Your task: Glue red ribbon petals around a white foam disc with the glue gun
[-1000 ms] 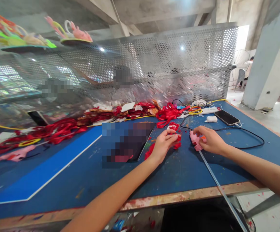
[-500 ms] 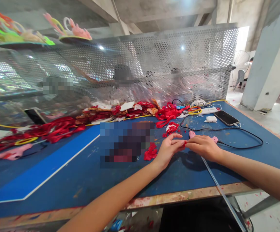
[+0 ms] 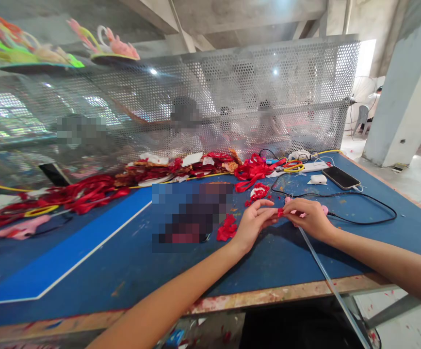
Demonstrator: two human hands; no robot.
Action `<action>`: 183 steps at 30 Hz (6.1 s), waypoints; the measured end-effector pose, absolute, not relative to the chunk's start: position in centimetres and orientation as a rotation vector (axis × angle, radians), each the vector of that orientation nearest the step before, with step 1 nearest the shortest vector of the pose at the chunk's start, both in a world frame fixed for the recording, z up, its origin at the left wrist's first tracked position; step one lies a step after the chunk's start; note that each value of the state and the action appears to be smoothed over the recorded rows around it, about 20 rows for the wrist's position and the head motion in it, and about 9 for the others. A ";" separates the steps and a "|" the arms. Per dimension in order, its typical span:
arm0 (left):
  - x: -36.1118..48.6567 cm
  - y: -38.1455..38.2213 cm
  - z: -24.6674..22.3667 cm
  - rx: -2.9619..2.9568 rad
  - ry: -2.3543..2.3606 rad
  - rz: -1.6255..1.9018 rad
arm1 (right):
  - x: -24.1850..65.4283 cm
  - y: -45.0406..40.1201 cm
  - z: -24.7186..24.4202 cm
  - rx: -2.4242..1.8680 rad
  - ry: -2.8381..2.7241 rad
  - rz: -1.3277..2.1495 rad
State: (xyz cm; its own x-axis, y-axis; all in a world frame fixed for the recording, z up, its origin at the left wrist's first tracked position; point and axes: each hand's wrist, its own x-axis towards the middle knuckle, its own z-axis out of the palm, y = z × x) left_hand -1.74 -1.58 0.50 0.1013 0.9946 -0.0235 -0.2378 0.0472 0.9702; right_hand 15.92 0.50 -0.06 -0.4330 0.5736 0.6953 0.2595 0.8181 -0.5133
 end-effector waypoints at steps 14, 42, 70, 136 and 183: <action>-1.7 -2.0 0.0 1.504 1.059 1.316 | 15.5 0.3 -0.3 -0.739 -1.822 0.700; -1.9 -2.4 -0.1 1.769 1.162 1.388 | 15.3 -0.1 -0.3 -0.794 -1.799 0.820; -2.9 -2.6 -1.0 2.834 1.286 0.959 | 15.5 -1.1 0.3 -0.374 -2.285 -0.790; -9.9 5.6 -0.3 1.071 1.300 1.487 | 18.0 2.9 -0.2 -0.845 -2.139 -0.153; -9.8 6.2 -0.7 1.239 1.372 1.539 | 18.0 2.7 -0.2 -0.830 -2.204 -0.120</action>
